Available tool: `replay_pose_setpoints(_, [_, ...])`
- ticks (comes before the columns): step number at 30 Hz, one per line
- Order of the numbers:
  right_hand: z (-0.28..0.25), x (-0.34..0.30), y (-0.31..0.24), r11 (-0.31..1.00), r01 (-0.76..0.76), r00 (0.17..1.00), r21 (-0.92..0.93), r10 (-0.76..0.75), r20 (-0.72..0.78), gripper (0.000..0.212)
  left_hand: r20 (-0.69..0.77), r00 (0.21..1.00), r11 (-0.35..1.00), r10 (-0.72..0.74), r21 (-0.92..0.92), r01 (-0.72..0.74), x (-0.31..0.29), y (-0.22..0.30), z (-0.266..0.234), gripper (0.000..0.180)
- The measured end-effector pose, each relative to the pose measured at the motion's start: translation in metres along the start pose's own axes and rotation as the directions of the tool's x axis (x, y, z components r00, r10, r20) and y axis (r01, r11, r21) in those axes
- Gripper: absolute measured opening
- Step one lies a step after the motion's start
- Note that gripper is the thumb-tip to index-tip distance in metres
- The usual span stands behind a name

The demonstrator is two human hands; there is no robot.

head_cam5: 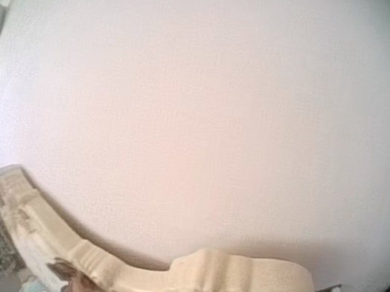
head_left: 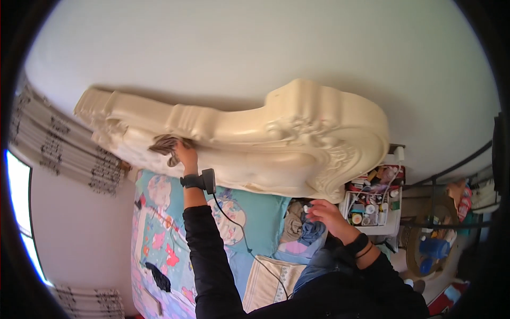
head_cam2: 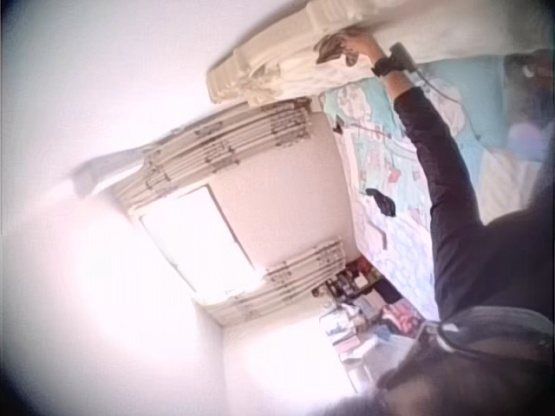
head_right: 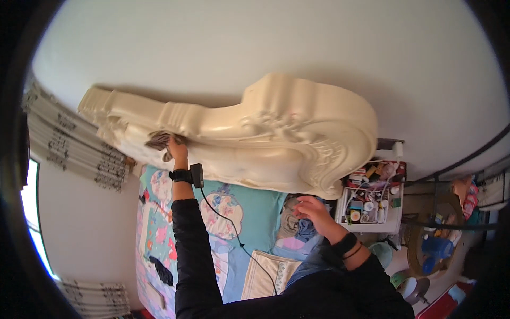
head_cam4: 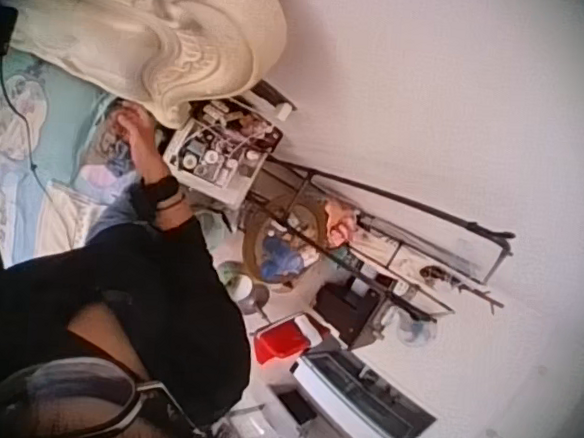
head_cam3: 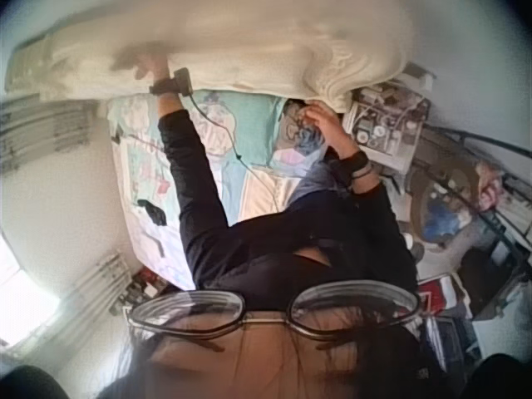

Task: The person wipes a white ornate headboard with a cloth and then cleans a door handle and the surface of a white door with the cloth.

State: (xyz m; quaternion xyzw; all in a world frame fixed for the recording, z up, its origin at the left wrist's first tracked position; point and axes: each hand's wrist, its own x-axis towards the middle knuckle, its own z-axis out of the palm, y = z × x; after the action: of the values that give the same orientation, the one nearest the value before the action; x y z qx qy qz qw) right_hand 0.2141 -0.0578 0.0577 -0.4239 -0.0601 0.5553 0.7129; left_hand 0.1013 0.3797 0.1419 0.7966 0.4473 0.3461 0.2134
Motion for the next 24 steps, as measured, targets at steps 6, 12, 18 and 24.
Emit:
replay_pose_setpoints(6, [-0.095,-0.054,-0.013,0.989,0.144,0.926,0.027,-0.125,-0.356,0.025,-0.157,0.973,0.983,0.170,0.099,-0.156,-0.072,0.021,0.092,0.035])
replay_pose_setpoints(12, [-0.103,-0.066,-0.010,0.970,0.213,0.940,0.113,-0.172,-0.294,0.023,-0.024,0.977,0.967,0.212,-0.136,-0.213,-0.172,0.121,0.143,0.034])
replay_pose_setpoints(18, [-0.086,-0.115,-0.004,0.935,0.343,0.919,0.094,-0.313,-0.238,0.019,0.065,0.942,0.943,0.330,-0.066,-0.326,-0.265,0.194,0.198,0.043])
replay_pose_setpoints(24, [-0.098,-0.225,0.019,0.905,0.425,0.867,0.012,-0.404,-0.292,0.018,0.563,0.573,0.800,0.596,-0.349,-0.488,-0.359,0.065,0.256,0.030])
